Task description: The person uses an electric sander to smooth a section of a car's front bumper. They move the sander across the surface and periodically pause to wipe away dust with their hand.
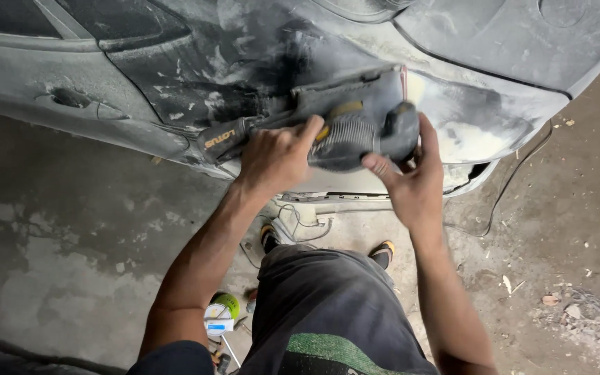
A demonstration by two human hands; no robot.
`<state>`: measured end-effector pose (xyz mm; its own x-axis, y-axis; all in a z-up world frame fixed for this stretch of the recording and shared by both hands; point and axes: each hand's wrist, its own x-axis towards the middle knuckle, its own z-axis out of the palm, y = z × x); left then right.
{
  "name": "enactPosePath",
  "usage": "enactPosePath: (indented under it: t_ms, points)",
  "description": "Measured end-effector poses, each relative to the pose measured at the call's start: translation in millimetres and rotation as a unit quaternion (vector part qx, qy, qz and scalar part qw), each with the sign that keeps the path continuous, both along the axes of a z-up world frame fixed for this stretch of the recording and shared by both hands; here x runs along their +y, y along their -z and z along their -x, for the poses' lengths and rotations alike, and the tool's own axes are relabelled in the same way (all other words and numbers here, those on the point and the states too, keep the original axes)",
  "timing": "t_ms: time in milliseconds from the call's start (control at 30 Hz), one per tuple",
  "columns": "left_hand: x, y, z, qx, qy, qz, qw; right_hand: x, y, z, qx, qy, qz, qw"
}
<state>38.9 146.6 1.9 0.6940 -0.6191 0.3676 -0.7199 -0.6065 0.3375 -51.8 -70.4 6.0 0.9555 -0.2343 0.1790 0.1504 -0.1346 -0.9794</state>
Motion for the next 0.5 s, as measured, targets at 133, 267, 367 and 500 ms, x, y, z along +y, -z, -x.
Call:
enactPosePath:
  t_ms: [133,267,367,500]
  points:
    - [11,37,18,0.009,-0.008,-0.019,1.0,5,37,10,0.006,-0.012,0.036,0.999]
    - [8,48,17,0.035,0.008,-0.067,0.997,8,54,-9,0.022,0.071,-0.013,0.997]
    - [2,47,3,0.001,0.027,-0.025,0.999,1,38,-31,-0.012,0.119,0.021,0.993]
    - [-8,26,-9,-0.031,0.019,-0.003,0.999,-16,28,-47,-0.106,0.116,0.061,0.986]
